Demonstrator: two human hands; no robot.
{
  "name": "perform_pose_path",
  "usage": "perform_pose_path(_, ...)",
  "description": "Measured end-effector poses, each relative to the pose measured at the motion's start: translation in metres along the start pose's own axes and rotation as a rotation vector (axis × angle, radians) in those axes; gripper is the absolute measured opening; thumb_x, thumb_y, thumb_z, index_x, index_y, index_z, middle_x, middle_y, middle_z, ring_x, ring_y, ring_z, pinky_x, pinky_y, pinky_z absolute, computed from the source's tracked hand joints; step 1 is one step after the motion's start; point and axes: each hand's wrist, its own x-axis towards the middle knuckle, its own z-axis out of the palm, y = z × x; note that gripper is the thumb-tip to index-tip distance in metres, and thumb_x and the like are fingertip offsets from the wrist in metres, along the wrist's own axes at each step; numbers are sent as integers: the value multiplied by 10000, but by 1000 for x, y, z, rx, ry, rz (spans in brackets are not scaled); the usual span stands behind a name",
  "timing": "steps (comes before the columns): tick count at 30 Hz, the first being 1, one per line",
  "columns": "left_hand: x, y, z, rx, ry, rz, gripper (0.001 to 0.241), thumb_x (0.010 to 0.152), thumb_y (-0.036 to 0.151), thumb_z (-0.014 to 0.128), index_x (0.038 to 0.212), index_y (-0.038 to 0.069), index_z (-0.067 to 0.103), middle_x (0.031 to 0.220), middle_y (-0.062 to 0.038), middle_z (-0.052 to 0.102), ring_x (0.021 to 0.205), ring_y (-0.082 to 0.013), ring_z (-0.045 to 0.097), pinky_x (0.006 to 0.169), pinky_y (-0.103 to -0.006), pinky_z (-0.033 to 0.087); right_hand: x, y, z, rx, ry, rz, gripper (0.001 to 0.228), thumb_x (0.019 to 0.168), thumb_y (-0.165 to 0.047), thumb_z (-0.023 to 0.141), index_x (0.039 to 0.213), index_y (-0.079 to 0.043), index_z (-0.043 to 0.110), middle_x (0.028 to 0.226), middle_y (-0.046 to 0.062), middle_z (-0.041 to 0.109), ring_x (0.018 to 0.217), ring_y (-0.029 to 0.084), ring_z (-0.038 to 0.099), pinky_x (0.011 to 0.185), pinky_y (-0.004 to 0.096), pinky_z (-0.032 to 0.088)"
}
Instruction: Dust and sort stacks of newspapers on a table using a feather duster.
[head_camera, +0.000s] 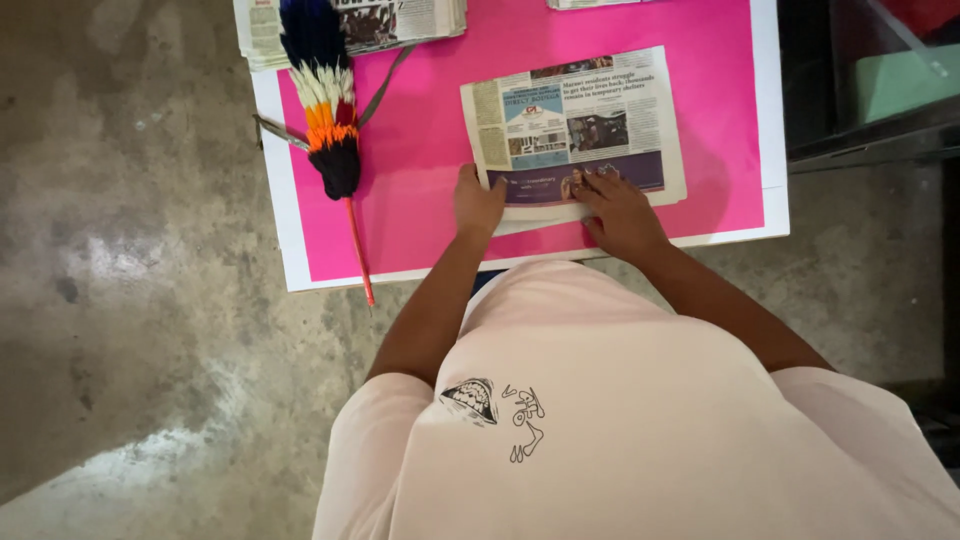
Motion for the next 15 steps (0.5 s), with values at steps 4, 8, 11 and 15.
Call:
perform_pose_path(4, 63, -27, 24, 5, -69, -46, 519, 827, 392, 761, 1256, 124, 640, 1190, -166, 711, 1122, -348, 705, 963, -496, 575, 4, 1, -16, 229, 20, 0, 466, 861, -234, 696, 1317, -144, 683, 1451, 174, 592, 1371, 446, 513, 1090, 595, 440)
perform_pose_path(8, 88, 22, 19, -260, -174, 22, 632, 920, 232, 731, 1464, -6, 513, 1418, -275, 589, 1342, -400, 569, 1151, -518, 461, -4, 32, -35, 493, 385, 281, 241, 909, -28, 713, 1147, -52, 689, 1041, 196, 663, 1033, 450, 651, 964, 524, 495)
perform_pose_path(11, 27, 164, -50, -458, -293, 206, 441, 923, -20, 563, 1362, 8, 553, 1228, -162, 674, 1100, -264, 663, 968, -355, 527, 3, 42, -57, 588, 501, 807, 283, 971, -23, 647, 1250, -4, 602, 1227, 164, 600, 1057, 266, 578, 897, 399, 533)
perform_pose_path(15, 33, 224, -45, -853, -486, 542, 596, 962, -133, 574, 1511, 58, 440, 1410, -131, 634, 1249, -223, 627, 1090, -324, 491, 22, 85, -72, 843, 466, 845, 277, 1064, -114, 558, 1318, -3, 550, 1266, 155, 610, 1129, 258, 614, 1015, 391, 525)
